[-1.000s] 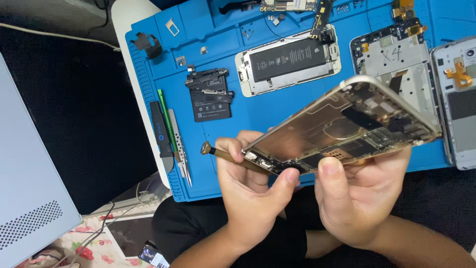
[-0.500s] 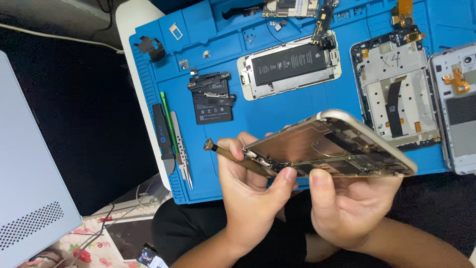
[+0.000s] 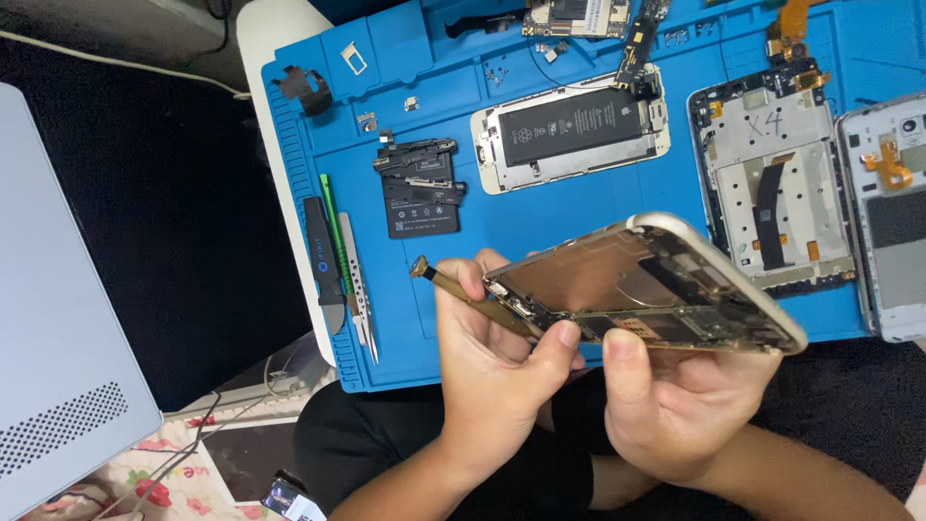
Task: The person uses a screwdriver to remove screws from the back of a disassembled smartphone. They then lift and remove a metal shield plate from the phone's internal chassis, placing it aside on the blue work mat.
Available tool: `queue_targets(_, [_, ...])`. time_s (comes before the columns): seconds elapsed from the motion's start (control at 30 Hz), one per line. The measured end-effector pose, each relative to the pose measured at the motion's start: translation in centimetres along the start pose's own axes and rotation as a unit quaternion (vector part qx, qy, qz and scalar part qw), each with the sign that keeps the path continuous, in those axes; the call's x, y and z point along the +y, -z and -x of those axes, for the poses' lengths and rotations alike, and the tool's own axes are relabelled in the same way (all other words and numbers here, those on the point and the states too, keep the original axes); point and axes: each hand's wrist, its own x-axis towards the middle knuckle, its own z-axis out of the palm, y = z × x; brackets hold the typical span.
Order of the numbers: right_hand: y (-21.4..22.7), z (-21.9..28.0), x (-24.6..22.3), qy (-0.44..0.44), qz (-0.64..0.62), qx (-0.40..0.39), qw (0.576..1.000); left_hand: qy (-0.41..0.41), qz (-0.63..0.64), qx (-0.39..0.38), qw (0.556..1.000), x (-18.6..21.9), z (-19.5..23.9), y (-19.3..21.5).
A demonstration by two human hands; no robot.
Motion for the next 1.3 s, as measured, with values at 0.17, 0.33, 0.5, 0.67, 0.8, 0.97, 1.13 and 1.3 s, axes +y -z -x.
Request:
queue_targets(0.17, [-0.3, 0.3, 0.6, -0.001, -0.033, 0.011, 0.999, 0.008, -0.002, -0.001, 1.000, 0.1, -0.3, 0.0])
queue_targets(0.33, [-1.1, 0.7, 0.7, -0.026, -0.052, 0.035, 0.998, 0.013, 0.008, -0.003, 1.000, -0.1, -0.5, 0.1])
queue_targets(0.5, [-1.6, -2.5, -2.1, -0.051, -0.065, -0.031, 0.996, 0.016, -0.033, 0.042, 0.998, -0.7, -0.4, 0.3])
queue_targets(0.67, [-1.1, -5.0, -2.6, -0.084, -0.200, -0.022, 0.976, -0.038, -0.117, -0.006, 0.992, 1.1, -1.3, 0.5])
queue_targets(0.8, [0.9, -6.8, -3.1, -0.151, -0.094, -0.150, 0.973, -0.112, -0.147, -0.014, 0.983, 2.9, -2.7, 1.8])
queue_targets(0.97, [0.5, -7.0, -3.7, -0.195, -0.028, -0.214, 0.957, -0.142, -0.191, -0.029, 0.971, 4.3, -3.8, 2.5])
queue_targets(1.13, [0.0, -6.3, -3.6, -0.184, 0.001, -0.234, 0.955, -0.138, -0.140, -0.036, 0.980, 4.2, -3.8, 2.6])
queue_targets(1.3, [-0.2, -5.8, -3.7, -0.131, 0.049, -0.270, 0.953, -0.155, -0.172, -0.012, 0.973, 4.5, -3.9, 2.3])
